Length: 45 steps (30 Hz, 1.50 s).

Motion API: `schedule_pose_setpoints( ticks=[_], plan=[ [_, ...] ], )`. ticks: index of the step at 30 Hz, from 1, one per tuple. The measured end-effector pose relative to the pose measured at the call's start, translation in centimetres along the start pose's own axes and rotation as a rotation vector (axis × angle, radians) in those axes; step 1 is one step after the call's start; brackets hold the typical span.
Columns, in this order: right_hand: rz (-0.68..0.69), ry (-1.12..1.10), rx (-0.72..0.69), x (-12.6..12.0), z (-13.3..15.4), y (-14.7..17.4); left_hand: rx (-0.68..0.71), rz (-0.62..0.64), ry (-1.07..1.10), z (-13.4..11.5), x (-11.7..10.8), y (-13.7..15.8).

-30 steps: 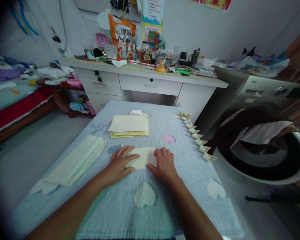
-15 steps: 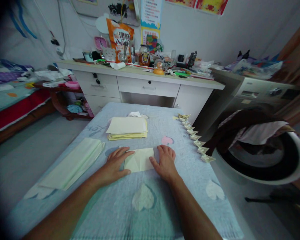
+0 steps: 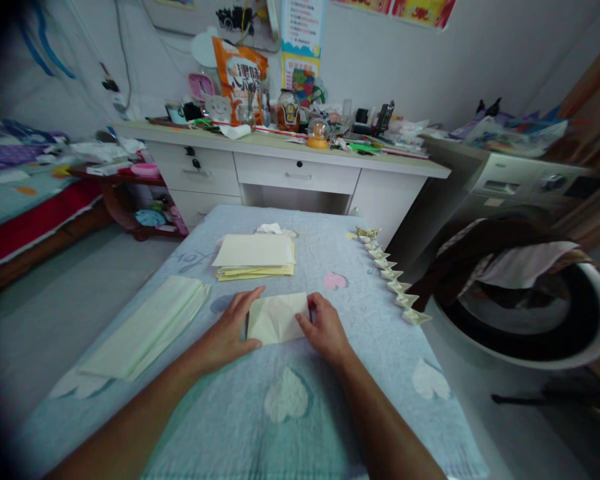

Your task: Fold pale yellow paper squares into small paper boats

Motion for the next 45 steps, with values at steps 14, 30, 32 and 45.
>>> schedule_pose_setpoints(
  ticks=[14,30,32,45],
  plan=[
    [0.148,-0.892,0.092,0.5,0.0,0.1,-0.059,-0.157,0.785,-0.5,0.1,-0.6],
    [0.096,-0.963,0.083,1.6,0.7,0.3,-0.174,-0.269,1.141,-1.9,2.0,-1.1],
    [0.125,-0.949,0.083,1.7,0.9,0.3,-0.179,-0.273,1.135,-1.8,2.1,-1.3],
    [-0.267,0.005,-0.218,-0.1,1.5,1.7,-0.159,-0.411,1.104,-2.1,1.4,-1.4]
  ],
)
Point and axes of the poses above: each hand's wrist, its own y-axis away from the middle knuckle, its own x-axis out of the palm, z = x × y, the point moved 1 cm from there along -y, towards the middle knuckle, and after that the axes turned 7 degrees about z, right-handed, at the moved point
